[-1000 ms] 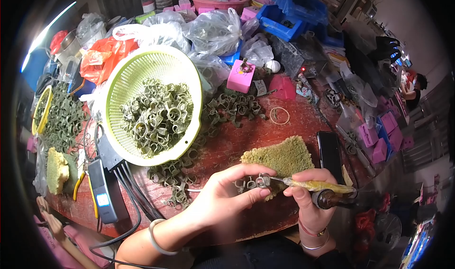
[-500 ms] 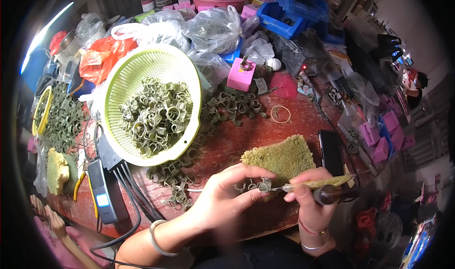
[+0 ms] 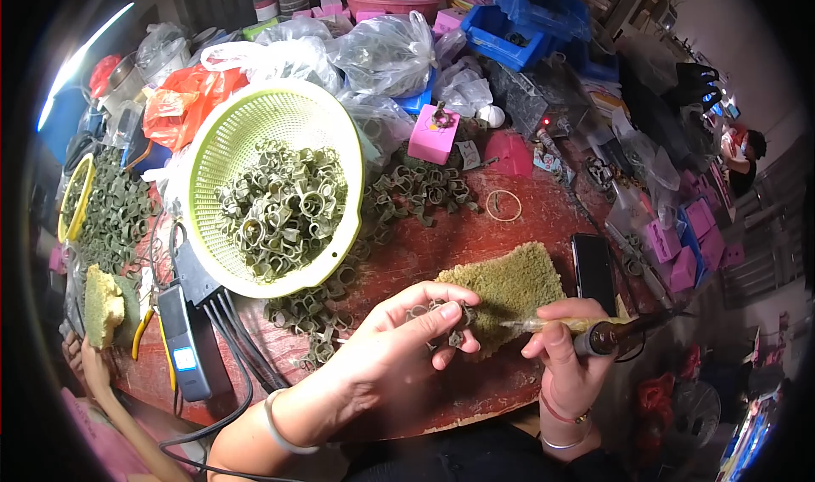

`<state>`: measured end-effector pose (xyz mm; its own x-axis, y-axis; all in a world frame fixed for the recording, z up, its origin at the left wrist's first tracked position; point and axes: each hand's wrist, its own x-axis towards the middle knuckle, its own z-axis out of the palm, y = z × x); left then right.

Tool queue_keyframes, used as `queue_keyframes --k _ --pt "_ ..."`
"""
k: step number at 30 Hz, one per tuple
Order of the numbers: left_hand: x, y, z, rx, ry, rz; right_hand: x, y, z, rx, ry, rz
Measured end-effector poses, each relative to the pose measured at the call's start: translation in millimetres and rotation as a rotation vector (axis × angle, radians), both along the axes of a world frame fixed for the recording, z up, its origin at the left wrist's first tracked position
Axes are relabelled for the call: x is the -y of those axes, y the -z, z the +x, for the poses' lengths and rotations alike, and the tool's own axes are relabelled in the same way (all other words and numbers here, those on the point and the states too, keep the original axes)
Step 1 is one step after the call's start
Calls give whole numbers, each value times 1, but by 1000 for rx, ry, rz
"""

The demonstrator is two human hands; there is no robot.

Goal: The recorder uses a soldering iron to attach components to small metal ring-like parts on a cluttered workbench.

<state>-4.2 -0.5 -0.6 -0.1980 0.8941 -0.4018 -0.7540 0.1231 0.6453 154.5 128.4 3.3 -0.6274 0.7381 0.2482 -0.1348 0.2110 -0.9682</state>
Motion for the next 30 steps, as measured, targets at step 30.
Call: queue_keyframes --k 30 --pt "-1 5 -5 125 -86 8 -22 21 23 321 23 816"
